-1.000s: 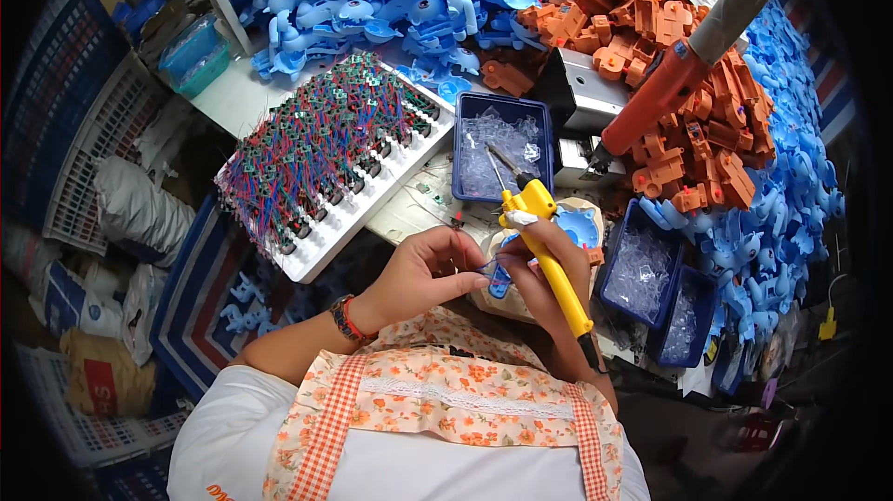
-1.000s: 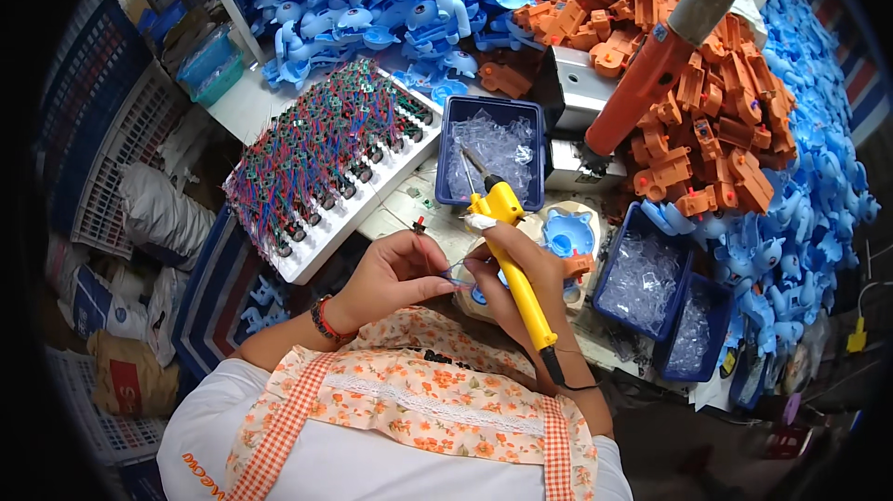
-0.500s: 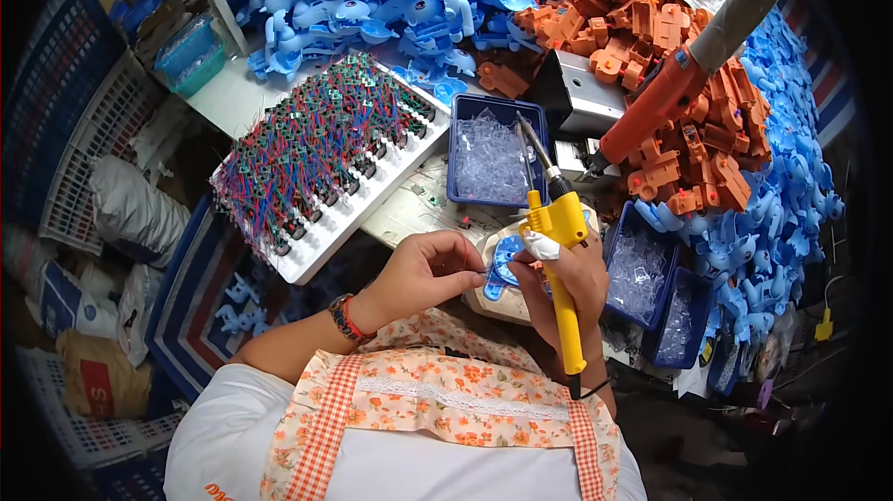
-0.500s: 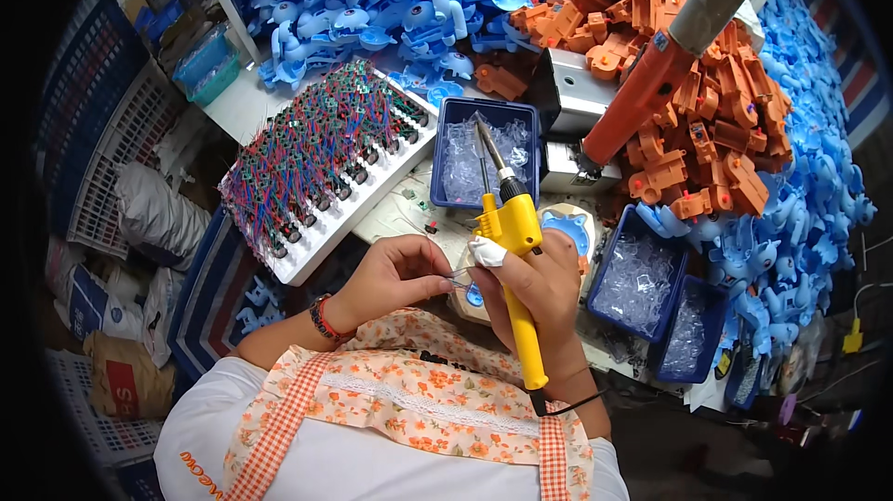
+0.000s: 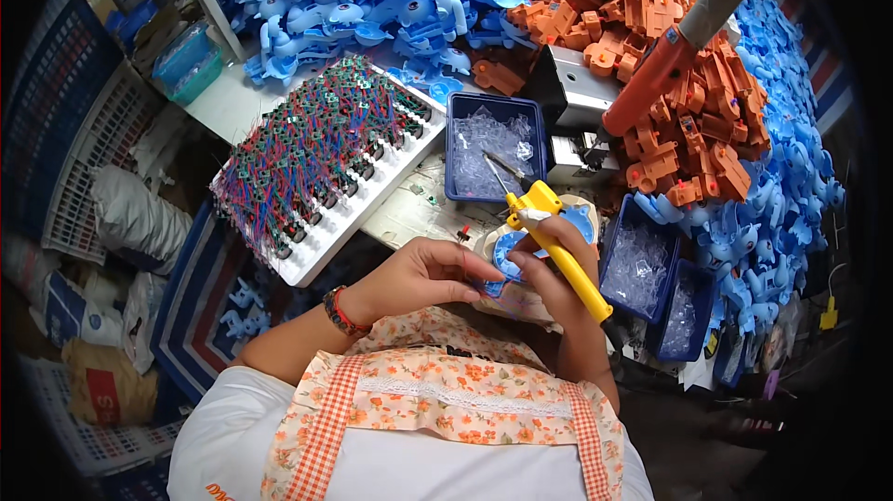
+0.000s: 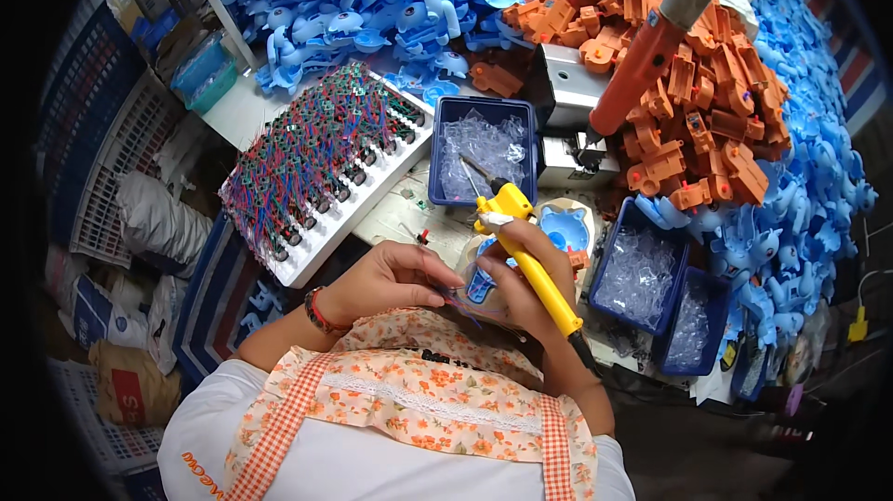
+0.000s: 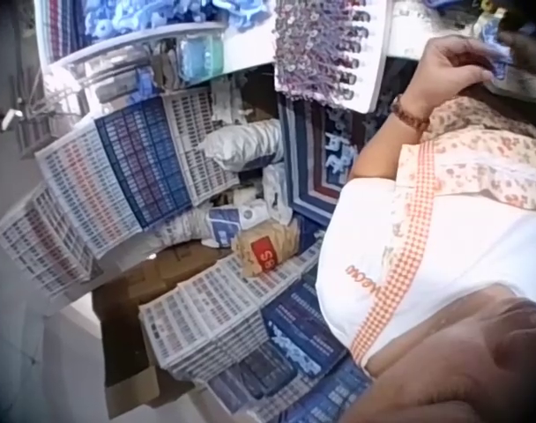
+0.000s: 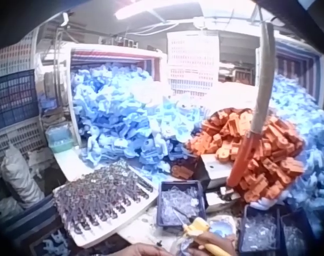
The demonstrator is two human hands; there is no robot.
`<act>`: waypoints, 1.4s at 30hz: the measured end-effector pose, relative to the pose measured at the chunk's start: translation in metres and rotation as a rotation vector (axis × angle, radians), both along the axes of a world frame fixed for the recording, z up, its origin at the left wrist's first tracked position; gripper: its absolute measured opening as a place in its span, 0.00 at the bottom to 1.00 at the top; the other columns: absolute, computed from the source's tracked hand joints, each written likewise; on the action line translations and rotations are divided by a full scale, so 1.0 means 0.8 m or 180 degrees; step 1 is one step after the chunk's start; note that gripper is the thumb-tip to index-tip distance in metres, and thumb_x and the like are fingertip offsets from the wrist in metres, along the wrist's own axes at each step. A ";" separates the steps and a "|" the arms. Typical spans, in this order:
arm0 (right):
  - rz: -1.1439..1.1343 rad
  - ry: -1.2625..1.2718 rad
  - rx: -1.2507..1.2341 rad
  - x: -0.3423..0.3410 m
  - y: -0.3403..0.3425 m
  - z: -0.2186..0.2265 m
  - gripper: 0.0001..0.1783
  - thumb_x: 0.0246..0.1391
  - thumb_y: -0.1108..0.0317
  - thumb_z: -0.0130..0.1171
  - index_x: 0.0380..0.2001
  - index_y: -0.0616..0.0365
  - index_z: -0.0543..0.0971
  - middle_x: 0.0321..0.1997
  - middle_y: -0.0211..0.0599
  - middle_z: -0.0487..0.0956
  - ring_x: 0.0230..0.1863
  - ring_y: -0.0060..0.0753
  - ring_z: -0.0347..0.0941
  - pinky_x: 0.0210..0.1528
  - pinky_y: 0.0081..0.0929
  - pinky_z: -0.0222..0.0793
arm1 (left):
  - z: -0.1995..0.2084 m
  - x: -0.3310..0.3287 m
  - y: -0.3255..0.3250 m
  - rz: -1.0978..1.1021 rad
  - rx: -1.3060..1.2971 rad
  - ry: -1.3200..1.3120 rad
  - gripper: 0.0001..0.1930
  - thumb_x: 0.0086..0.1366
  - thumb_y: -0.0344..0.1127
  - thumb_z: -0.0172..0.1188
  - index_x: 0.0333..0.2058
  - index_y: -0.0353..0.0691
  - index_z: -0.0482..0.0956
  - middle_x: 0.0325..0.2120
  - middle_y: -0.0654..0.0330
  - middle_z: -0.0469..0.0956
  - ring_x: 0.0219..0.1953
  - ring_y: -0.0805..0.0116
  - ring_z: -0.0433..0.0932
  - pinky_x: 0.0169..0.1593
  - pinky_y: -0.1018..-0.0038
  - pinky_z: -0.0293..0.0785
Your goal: The recorder is seen assembling plastic toy parts at a workbench using a soldering iron and a pneumatic press.
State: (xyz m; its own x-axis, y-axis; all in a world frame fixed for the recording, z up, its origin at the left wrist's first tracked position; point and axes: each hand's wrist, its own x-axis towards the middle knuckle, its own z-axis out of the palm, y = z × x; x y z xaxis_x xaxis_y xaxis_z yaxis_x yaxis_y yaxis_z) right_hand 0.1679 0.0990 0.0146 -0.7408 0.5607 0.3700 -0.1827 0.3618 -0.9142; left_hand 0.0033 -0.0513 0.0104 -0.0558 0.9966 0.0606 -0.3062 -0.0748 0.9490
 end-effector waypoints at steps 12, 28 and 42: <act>0.0397 0.0197 -0.1112 0.002 -0.007 0.005 0.25 0.55 0.84 0.59 0.55 0.59 0.68 0.38 0.44 0.78 0.31 0.27 0.78 0.31 0.20 0.77 | 0.001 0.003 -0.003 0.0396 -0.0145 0.0950 0.11 0.59 0.19 0.65 0.42 0.30 0.83 0.39 0.56 0.82 0.37 0.74 0.81 0.43 0.80 0.78; 0.0182 0.0358 0.1090 0.010 0.004 0.029 0.29 0.44 0.71 0.72 0.52 0.52 0.76 0.41 0.39 0.83 0.41 0.39 0.79 0.44 0.33 0.71 | -0.012 -0.011 -0.006 0.0914 -0.0127 -0.0298 0.07 0.65 0.25 0.62 0.41 0.31 0.79 0.32 0.58 0.83 0.35 0.72 0.83 0.41 0.78 0.81; -0.0215 0.0272 0.2214 -0.011 -0.008 0.019 0.19 0.46 0.76 0.70 0.42 0.51 0.78 0.36 0.34 0.85 0.40 0.40 0.81 0.50 0.37 0.67 | -0.010 -0.007 -0.006 0.0729 -0.0289 -0.0639 0.12 0.64 0.23 0.62 0.46 0.29 0.78 0.37 0.52 0.84 0.37 0.67 0.84 0.42 0.74 0.83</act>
